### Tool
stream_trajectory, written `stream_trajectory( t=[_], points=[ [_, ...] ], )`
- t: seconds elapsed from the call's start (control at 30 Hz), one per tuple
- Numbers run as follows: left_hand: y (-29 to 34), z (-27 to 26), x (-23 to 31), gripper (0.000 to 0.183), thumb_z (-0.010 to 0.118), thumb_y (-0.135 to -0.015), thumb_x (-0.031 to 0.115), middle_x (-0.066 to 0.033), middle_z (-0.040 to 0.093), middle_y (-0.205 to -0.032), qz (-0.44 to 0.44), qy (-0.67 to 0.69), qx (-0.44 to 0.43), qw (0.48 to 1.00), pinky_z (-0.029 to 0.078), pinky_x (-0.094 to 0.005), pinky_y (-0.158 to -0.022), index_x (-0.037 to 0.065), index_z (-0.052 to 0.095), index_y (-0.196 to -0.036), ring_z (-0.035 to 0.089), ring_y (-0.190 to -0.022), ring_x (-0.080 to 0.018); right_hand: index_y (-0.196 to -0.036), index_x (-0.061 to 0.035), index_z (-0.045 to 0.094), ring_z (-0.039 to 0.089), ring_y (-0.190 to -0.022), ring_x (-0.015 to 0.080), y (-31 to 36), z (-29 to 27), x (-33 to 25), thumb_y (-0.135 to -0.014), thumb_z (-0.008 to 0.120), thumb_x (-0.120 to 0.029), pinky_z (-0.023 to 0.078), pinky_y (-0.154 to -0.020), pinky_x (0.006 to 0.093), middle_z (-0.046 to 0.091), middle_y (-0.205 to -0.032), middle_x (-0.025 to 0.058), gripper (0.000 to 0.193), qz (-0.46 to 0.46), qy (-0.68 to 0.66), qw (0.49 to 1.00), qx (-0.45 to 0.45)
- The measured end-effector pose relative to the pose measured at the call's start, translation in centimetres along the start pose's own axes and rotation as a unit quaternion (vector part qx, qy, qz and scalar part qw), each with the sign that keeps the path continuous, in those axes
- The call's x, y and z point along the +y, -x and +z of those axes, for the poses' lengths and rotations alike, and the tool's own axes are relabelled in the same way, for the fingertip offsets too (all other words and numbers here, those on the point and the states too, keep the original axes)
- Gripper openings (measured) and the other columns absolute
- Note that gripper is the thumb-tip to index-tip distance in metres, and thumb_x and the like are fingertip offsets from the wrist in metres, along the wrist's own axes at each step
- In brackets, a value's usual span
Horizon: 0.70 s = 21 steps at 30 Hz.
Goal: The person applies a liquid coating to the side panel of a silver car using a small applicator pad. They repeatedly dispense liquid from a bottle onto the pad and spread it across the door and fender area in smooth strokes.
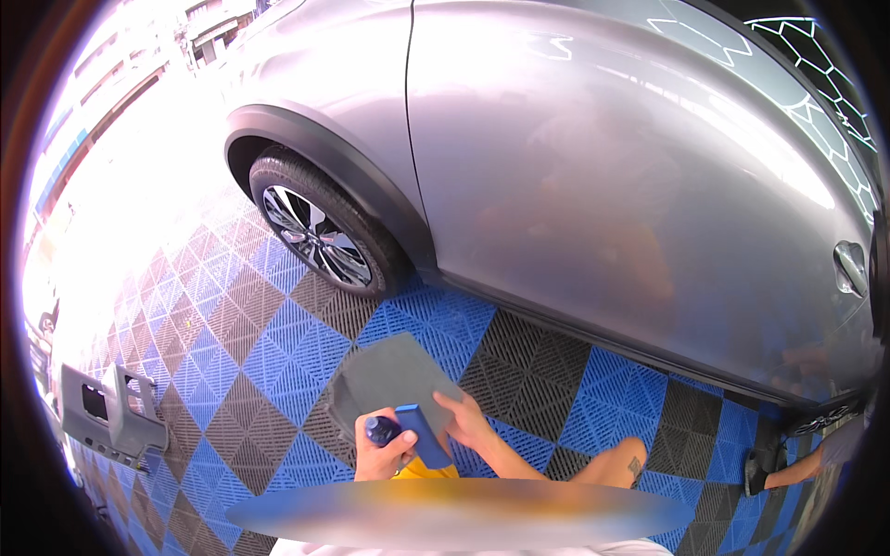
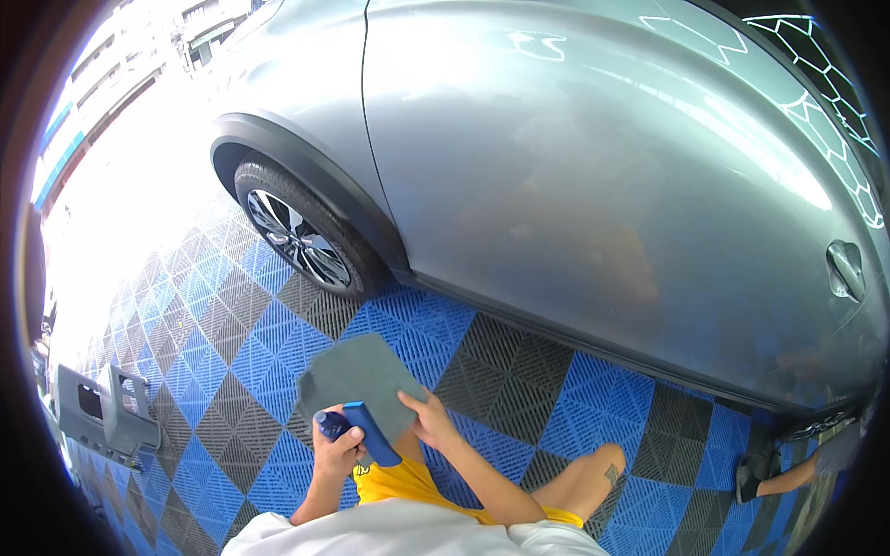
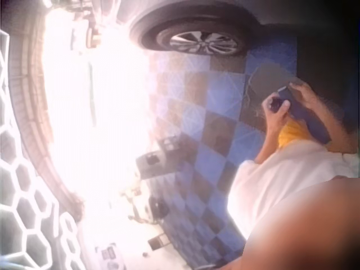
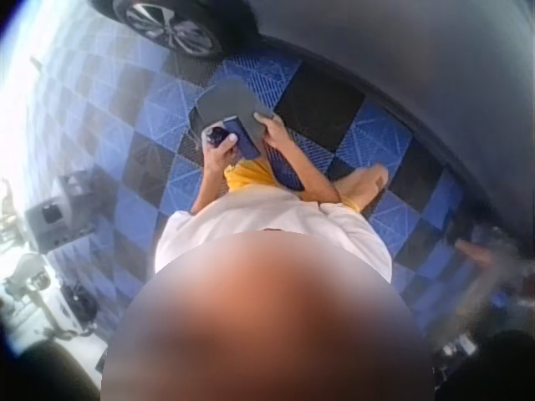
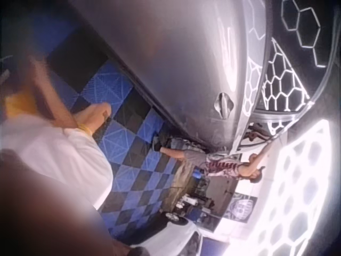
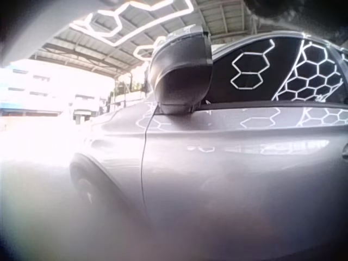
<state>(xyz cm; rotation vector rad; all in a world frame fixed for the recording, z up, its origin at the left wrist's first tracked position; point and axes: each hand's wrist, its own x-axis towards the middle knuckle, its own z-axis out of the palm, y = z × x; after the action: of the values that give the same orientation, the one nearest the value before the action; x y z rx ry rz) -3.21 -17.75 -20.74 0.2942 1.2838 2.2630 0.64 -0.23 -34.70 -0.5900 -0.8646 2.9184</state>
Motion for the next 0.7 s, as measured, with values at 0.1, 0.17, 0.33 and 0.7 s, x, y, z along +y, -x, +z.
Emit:
stream_trajectory(
  t=[0.1,0.17,0.33,0.7],
  points=[
    [-1.3,0.0,-3.0,0.025,0.086,-0.087,0.005,-0.0031,0.06,-0.065,-0.029,-0.058,0.003,0.998,0.042,-0.0264,-0.045,0.005,0.061,-0.083,0.056,-0.05,-0.0108,-0.132,-0.0041,0.059,0.072,-0.109,0.0232,3.7,-6.7,2.7,-0.102,0.072,-0.017,0.061,-0.089,0.0419,0.069,-0.124,0.0112,0.036,0.072,0.137,0.976,0.15],
    [-2.3,0.8,-4.7,0.022,0.085,-0.089,0.006,0.0011,0.059,-0.065,-0.037,-0.133,-0.012,0.99,0.039,-0.0246,-0.046,0.005,0.063,-0.084,0.054,-0.052,-0.0069,-0.128,-0.0027,0.06,0.074,-0.102,0.0242,7.3,-10.9,4.6,-0.102,0.072,-0.019,0.063,-0.081,0.0415,0.071,-0.118,0.0131,0.033,0.105,0.196,0.951,0.215],
    [-5.4,4.3,-7.9,0.019,0.085,-0.089,0.01,0.0018,0.061,-0.064,-0.09,-0.119,-0.079,0.986,0.037,-0.0225,-0.047,0.003,0.069,-0.085,0.051,-0.05,-0.0054,-0.112,-0.004,0.066,0.074,-0.098,0.025,11.9,-11.2,0.2,-0.107,0.066,-0.023,0.063,-0.079,0.04,0.073,-0.111,0.0131,0.02,-0.04,0.21,0.947,0.24],
    [-8.1,11.2,-12.4,0.021,0.085,-0.092,0.015,-0.0035,0.068,-0.07,-0.153,-0.086,-0.223,0.959,0.042,-0.0213,-0.046,-0.001,0.072,-0.094,0.057,-0.053,-0.006,-0.12,-0.0011,0.062,0.073,-0.1,0.0228,15.3,-2.0,-12.2,-0.107,0.064,-0.014,0.058,-0.093,0.0367,0.074,-0.11,0.0147,0.018,-0.253,0.069,0.96,0.094]
  ],
)
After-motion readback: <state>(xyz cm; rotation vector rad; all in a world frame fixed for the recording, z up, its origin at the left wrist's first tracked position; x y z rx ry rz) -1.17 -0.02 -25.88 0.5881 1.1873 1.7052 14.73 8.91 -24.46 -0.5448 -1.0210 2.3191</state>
